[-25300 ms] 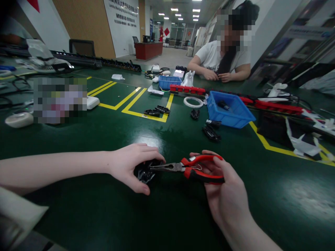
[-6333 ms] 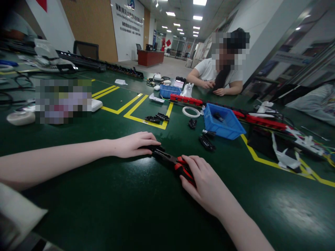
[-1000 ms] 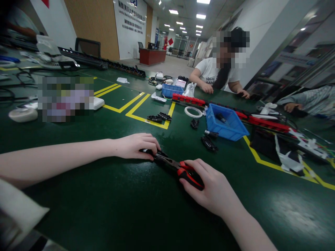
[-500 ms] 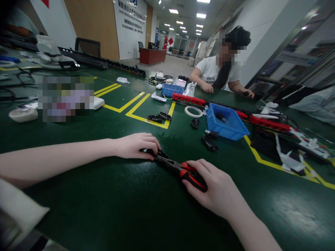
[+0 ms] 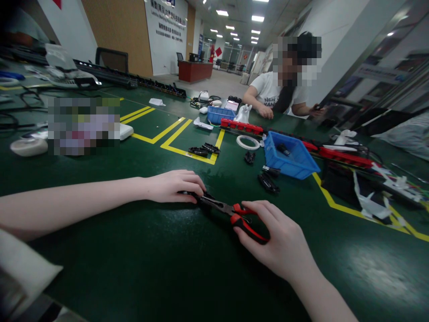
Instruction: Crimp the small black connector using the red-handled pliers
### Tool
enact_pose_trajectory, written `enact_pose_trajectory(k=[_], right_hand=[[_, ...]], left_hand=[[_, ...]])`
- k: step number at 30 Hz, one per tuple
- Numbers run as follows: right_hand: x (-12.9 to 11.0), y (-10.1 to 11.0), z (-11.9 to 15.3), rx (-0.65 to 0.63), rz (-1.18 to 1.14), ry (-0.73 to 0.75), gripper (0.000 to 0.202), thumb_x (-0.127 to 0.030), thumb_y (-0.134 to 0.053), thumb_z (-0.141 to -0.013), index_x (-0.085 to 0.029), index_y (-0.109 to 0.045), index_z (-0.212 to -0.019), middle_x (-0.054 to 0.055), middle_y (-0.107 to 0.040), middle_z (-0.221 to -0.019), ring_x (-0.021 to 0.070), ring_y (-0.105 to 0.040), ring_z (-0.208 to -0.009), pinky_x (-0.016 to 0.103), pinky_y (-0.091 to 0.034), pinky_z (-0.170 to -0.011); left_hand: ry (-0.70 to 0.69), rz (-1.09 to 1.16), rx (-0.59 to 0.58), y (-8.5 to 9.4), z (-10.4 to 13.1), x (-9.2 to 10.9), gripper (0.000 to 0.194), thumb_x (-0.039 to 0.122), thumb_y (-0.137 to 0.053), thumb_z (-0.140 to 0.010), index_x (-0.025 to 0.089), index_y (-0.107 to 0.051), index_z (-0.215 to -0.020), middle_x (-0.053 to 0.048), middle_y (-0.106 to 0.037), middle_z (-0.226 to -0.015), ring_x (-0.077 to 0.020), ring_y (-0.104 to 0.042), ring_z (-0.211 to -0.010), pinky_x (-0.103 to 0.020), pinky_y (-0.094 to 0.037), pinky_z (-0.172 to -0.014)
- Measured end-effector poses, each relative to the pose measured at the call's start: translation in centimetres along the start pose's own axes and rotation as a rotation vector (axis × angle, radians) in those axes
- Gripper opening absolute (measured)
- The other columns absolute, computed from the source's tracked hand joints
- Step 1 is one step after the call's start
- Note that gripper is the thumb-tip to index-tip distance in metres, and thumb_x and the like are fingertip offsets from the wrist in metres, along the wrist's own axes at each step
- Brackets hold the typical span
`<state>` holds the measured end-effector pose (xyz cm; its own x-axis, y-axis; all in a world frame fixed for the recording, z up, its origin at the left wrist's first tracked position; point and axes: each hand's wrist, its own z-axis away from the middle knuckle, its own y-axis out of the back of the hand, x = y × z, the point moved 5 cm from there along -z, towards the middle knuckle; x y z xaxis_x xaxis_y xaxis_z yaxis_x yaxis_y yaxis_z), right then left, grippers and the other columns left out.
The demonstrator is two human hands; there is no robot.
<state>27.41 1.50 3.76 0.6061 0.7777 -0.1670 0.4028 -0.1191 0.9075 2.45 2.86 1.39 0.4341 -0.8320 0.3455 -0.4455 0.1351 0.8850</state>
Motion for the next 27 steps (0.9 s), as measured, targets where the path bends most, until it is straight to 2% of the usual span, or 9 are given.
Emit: enact_pose_trajectory(k=[9, 15, 27], right_hand=[[-0.09, -0.08, 0.17, 0.008, 0.035, -0.005, 0.038, -0.037, -0.064, -0.087, -0.024, -0.057, -0.123, 0.008, -0.069, -0.114, 0.0242, -0.069, -0.098, 0.039, -0.06, -0.081], [-0.11, 0.0, 0.22, 0.014, 0.057, 0.007, 0.038, -0.037, -0.064, -0.088, -0.024, -0.058, -0.122, 0.008, -0.069, -0.114, 0.025, -0.069, -0.099, 0.04, -0.06, -0.082], [-0.35, 0.1, -0.06, -0.028, -0.017, 0.001, 0.035, -0.035, -0.065, -0.087, -0.025, -0.06, -0.12, 0.008, -0.071, -0.111, 0.0248, -0.071, -0.095, 0.039, -0.06, -0.079]], left_hand=[[-0.032, -0.023, 0.018, -0.02, 0.1, 0.07, 0.019, 0.022, -0.062, -0.096, 0.016, -0.066, -0.114, -0.01, -0.065, -0.119, -0.0228, -0.06, -0.105, -0.035, -0.048, -0.087], [-0.031, -0.034, 0.016, -0.1, 0.15, -0.07, 0.02, 0.022, -0.062, -0.095, 0.019, -0.069, -0.114, -0.01, -0.064, -0.123, -0.0236, -0.06, -0.108, -0.036, -0.049, -0.089], [-0.033, -0.033, 0.011, -0.03, 0.08, 0.06, 0.02, 0.021, -0.062, -0.095, 0.02, -0.07, -0.113, -0.011, -0.063, -0.123, -0.0241, -0.061, -0.108, -0.038, -0.049, -0.091]])
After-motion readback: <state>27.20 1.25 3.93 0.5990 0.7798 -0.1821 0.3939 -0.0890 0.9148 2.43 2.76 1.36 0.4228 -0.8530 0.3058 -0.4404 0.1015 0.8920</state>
